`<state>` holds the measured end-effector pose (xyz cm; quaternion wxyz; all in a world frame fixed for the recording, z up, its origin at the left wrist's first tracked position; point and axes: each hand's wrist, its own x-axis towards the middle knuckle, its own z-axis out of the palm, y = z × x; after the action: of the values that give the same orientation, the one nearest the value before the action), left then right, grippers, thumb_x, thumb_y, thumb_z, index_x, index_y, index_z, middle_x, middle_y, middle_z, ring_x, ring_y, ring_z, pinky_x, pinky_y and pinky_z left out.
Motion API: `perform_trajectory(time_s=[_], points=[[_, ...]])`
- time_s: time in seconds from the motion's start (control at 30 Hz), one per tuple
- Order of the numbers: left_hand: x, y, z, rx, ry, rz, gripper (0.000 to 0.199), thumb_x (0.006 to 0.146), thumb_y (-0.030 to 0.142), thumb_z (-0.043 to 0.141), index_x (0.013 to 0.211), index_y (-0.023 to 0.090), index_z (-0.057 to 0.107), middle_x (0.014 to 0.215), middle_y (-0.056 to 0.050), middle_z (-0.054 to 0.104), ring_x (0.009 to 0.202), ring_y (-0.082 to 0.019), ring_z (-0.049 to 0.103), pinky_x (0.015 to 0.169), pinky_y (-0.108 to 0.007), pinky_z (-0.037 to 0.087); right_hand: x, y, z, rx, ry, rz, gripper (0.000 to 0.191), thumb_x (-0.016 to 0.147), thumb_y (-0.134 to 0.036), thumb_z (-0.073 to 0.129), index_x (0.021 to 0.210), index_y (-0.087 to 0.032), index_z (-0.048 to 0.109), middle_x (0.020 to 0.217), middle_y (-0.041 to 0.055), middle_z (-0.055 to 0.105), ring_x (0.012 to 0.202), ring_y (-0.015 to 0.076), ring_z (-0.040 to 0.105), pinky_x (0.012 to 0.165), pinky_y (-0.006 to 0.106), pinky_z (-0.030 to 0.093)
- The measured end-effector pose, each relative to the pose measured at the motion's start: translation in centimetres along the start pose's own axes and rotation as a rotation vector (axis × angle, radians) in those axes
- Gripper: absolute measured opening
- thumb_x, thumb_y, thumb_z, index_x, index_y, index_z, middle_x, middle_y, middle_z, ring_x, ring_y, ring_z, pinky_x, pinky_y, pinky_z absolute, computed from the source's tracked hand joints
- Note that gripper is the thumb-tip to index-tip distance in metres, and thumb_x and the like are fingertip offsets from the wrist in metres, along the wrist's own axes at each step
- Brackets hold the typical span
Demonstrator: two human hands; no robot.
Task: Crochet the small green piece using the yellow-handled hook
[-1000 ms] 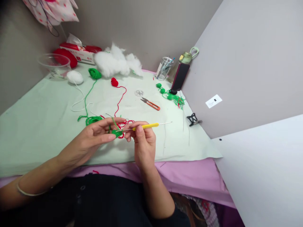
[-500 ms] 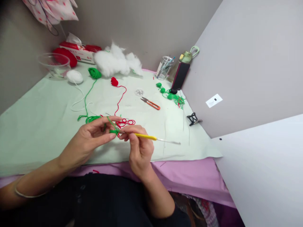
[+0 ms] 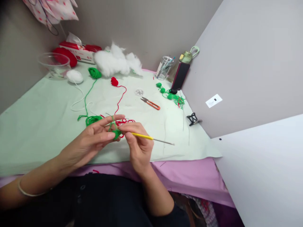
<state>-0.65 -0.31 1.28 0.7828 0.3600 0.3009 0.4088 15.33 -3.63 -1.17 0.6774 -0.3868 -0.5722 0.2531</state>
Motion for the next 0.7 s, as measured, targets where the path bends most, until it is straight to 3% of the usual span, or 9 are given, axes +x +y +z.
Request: perform_trajectory(time_s=[0.1,0.2,0.27,0.33,0.4,0.5,0.63,0.7], points=[[-0.2,-0.4,0.3,0.071,0.015,0.079,0.046,0.081,0.024,0.087,0.126,0.027,0.079,0.100,-0.002,0.074,0.101,-0.018,0.063,0.094,-0.029,0.049,-0.3,0.4,0.3,-0.096,-0.007,-0.023,0.021,0.103,-0.028,0.060,0.109,-0.031,0.079,0.097,0.0039,0.080,0.090,0.0204,0.073,0.078,0.040,0.062],[-0.1,-0.8,0.5,0.059,0.052,0.123,0.049,0.080,0.022,0.088,0.128,0.027,0.077,0.094,0.000,0.073,0.099,-0.017,0.064,0.095,-0.028,0.048,-1.1,0.9,0.3,-0.296,-0.001,-0.164,0.028,0.100,-0.020,0.063,0.118,-0.035,0.078,0.105,0.0047,0.079,0.095,0.0213,0.074,0.080,0.041,0.064],[0.1,-0.7,0.5,0.001,0.043,0.058,0.047,0.080,0.022,0.088,0.125,0.025,0.078,0.093,0.000,0.073,0.089,-0.014,0.064,0.092,-0.028,0.050,-1.4,1.2,0.1,-0.441,-0.014,-0.306,0.037,0.096,-0.016,0.067,0.124,-0.040,0.076,0.115,0.0049,0.078,0.101,0.0222,0.074,0.082,0.041,0.064],[0.4,-0.5,0.2,-0.061,0.027,-0.059,0.039,0.080,0.025,0.087,0.119,0.021,0.081,0.095,-0.002,0.074,0.075,-0.011,0.059,0.088,-0.029,0.053,-1.4,1.2,-0.2,-0.467,-0.010,-0.360,0.041,0.096,-0.015,0.067,0.126,-0.041,0.074,0.117,0.0048,0.078,0.102,0.0223,0.073,0.081,0.041,0.064],[0.6,-0.3,0.0,-0.107,0.027,-0.129,0.031,0.081,0.026,0.086,0.111,0.019,0.084,0.099,-0.004,0.074,0.068,-0.008,0.054,0.088,-0.030,0.054,-1.0,0.8,-0.4,-0.324,0.036,-0.254,0.032,0.099,-0.017,0.062,0.121,-0.036,0.077,0.104,0.0049,0.079,0.093,0.0209,0.073,0.077,0.039,0.062],[0.6,-0.1,-0.2,-0.109,0.055,-0.075,0.027,0.078,0.024,0.087,0.105,0.021,0.086,0.101,-0.004,0.074,0.072,-0.010,0.055,0.086,-0.029,0.053,-0.3,0.1,-0.4,-0.062,0.070,-0.020,0.021,0.103,-0.027,0.059,0.107,-0.031,0.079,0.091,0.0038,0.077,0.075,0.0173,0.067,0.067,0.035,0.057],[0.3,-0.3,-0.1,0.119,0.036,0.041,0.034,0.081,0.028,0.086,0.115,0.027,0.084,0.102,-0.004,0.073,0.075,-0.013,0.052,0.064,-0.025,0.040,0.0,0.0,-0.1,-0.015,0.032,0.089,0.016,0.100,-0.034,0.065,0.100,-0.028,0.080,0.091,0.0039,0.077,0.079,0.0176,0.067,0.071,0.035,0.057],[0.1,-0.4,-0.2,0.221,0.030,0.077,0.035,0.083,0.030,0.084,0.118,0.028,0.083,0.106,-0.005,0.072,0.083,-0.016,0.053,0.064,-0.026,0.037,0.0,0.3,-0.1,0.013,0.059,0.152,0.016,0.099,-0.035,0.066,0.099,-0.027,0.080,0.090,0.0034,0.077,0.076,0.0162,0.066,0.070,0.033,0.056]])
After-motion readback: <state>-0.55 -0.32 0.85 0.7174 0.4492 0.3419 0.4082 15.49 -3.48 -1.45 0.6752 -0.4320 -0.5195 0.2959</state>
